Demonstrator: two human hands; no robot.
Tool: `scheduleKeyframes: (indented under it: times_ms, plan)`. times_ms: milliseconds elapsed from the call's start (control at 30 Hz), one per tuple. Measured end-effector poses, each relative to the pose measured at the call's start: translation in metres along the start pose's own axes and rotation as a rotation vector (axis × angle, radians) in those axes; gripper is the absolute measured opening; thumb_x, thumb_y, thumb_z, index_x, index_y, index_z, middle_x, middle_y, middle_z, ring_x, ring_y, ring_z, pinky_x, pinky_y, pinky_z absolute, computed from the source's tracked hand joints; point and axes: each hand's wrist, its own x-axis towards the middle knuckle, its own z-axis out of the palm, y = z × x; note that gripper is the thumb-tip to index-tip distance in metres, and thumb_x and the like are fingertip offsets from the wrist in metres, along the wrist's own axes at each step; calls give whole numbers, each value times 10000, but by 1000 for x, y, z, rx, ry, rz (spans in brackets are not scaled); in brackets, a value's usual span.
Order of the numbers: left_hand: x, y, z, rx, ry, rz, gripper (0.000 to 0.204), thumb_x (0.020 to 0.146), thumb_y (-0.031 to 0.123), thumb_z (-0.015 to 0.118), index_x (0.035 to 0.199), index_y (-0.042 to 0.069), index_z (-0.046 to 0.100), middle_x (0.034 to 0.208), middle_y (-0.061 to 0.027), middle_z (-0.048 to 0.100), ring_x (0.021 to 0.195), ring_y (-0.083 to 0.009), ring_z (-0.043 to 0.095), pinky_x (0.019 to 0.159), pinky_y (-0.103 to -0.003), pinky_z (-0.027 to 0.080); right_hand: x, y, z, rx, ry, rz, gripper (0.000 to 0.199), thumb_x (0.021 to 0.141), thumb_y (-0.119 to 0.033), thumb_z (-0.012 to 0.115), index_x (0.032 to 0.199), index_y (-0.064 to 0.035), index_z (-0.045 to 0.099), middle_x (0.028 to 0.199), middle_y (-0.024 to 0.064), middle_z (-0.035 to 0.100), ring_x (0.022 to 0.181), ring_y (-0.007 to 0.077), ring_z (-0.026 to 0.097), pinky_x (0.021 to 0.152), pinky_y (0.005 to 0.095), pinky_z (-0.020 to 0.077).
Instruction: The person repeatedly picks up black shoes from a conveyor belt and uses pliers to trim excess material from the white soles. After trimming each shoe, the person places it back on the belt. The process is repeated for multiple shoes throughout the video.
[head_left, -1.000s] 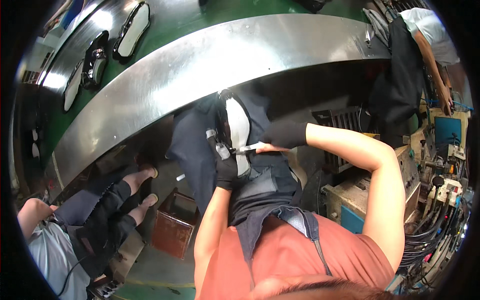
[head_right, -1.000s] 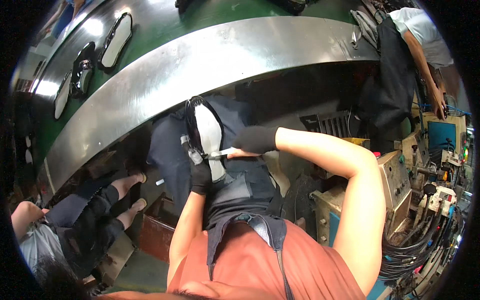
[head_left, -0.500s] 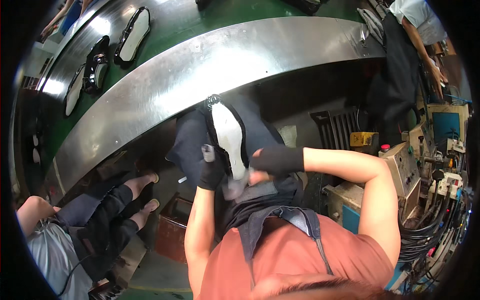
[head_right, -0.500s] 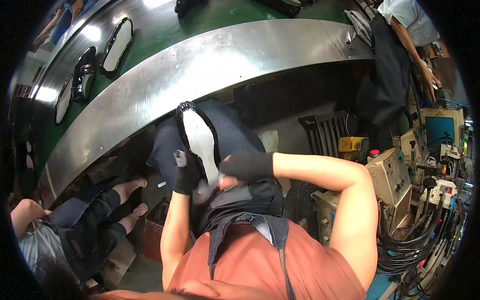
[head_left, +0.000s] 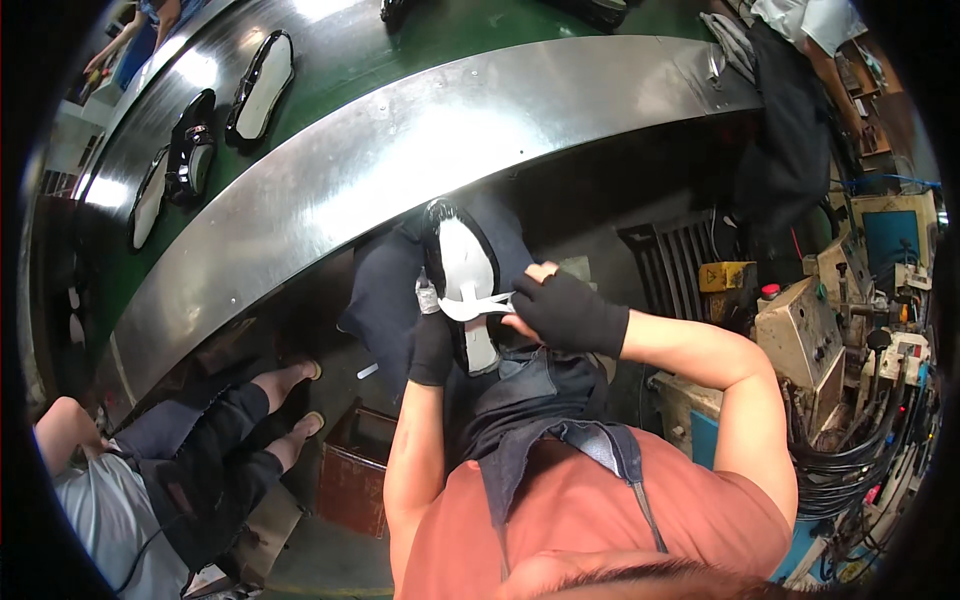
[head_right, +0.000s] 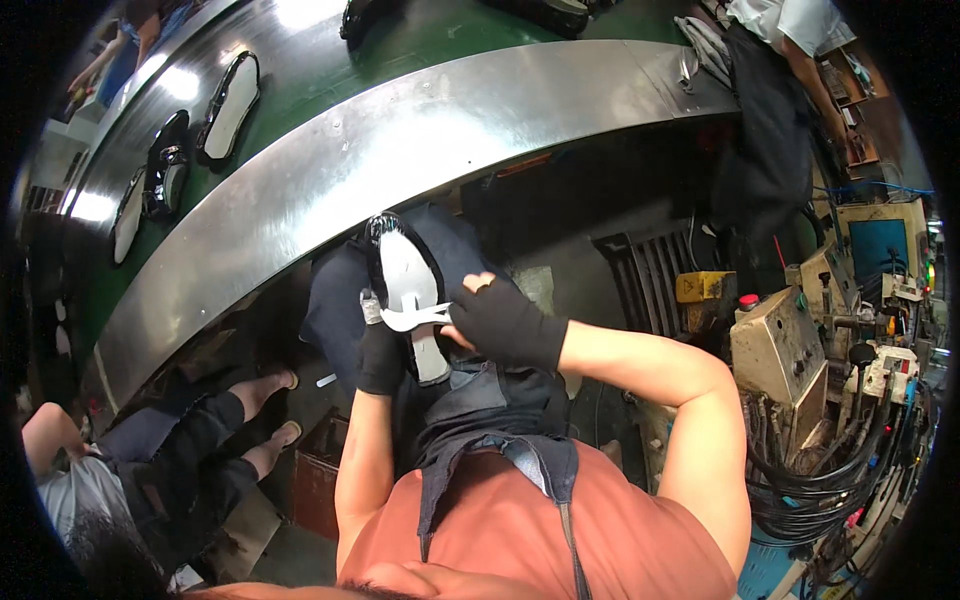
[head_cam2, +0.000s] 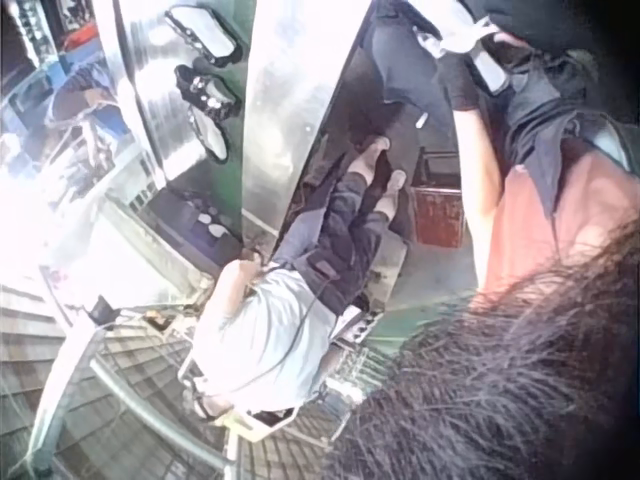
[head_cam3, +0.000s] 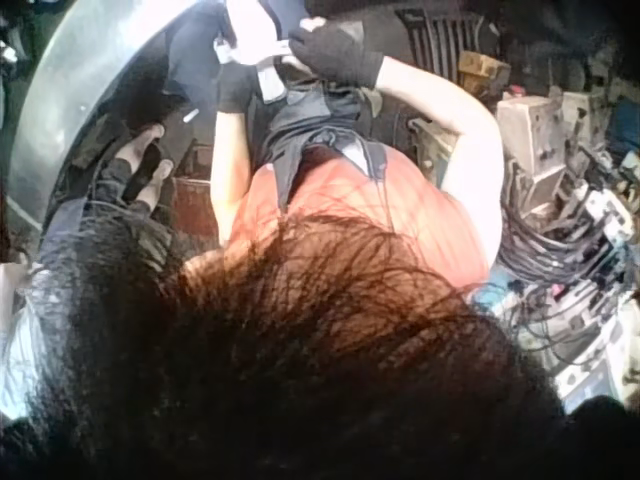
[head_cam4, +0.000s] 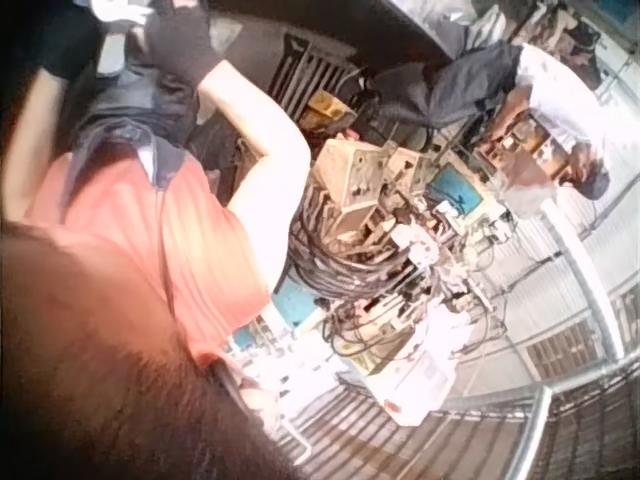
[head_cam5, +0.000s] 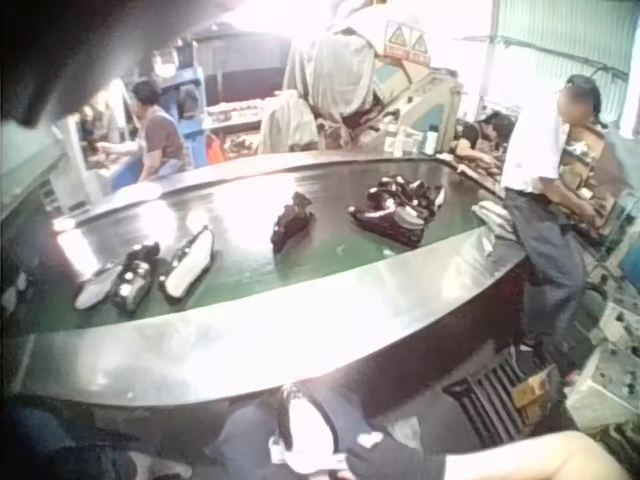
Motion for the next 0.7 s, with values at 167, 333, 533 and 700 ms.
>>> scheduleKeyframes:
  times_ms: [167, 333, 533, 700]
  plan:
    - [20, -23, 0, -50, -46, 226, 670, 1015, 537, 330, 1438, 19, 367, 1386, -105, 483, 1229, -215, 493, 1039, -343, 394, -11, 22, 16, 239, 157, 34, 371, 931, -356, 562, 720, -56, 620, 764, 133, 592, 808, 322, 584, 710, 445, 443]
    - [18, -21, 11, -85, 38, 311, 705, 986, 580, 337, 1450, 49, 350, 1416, -103, 454, 1251, -234, 471, 1050, -359, 371, -4, 9, -5, 463, -106, 249, 388, 937, -368, 562, 739, -39, 614, 722, 196, 598, 666, 375, 594, 634, 456, 463]
    - [20, -11, 24, 523, 315, 705, 581, 1012, 419, 418, 1380, -31, 390, 1322, -168, 511, 1212, -263, 497, 1027, -364, 375, -4, 34, 45, 408, 84, 140, 396, 935, -378, 561, 725, -46, 612, 678, 191, 597, 643, 382, 595, 602, 465, 465]
    - [14, -4, 22, 567, 228, 698, 629, 921, 366, 602, 1357, -39, 399, 1256, -195, 525, 1185, -293, 509, 1013, -380, 382, 1, 54, -20, 400, -368, 143, 409, 936, -396, 538, 769, -50, 677, 688, 200, 621, 669, 366, 633, 618, 453, 495]
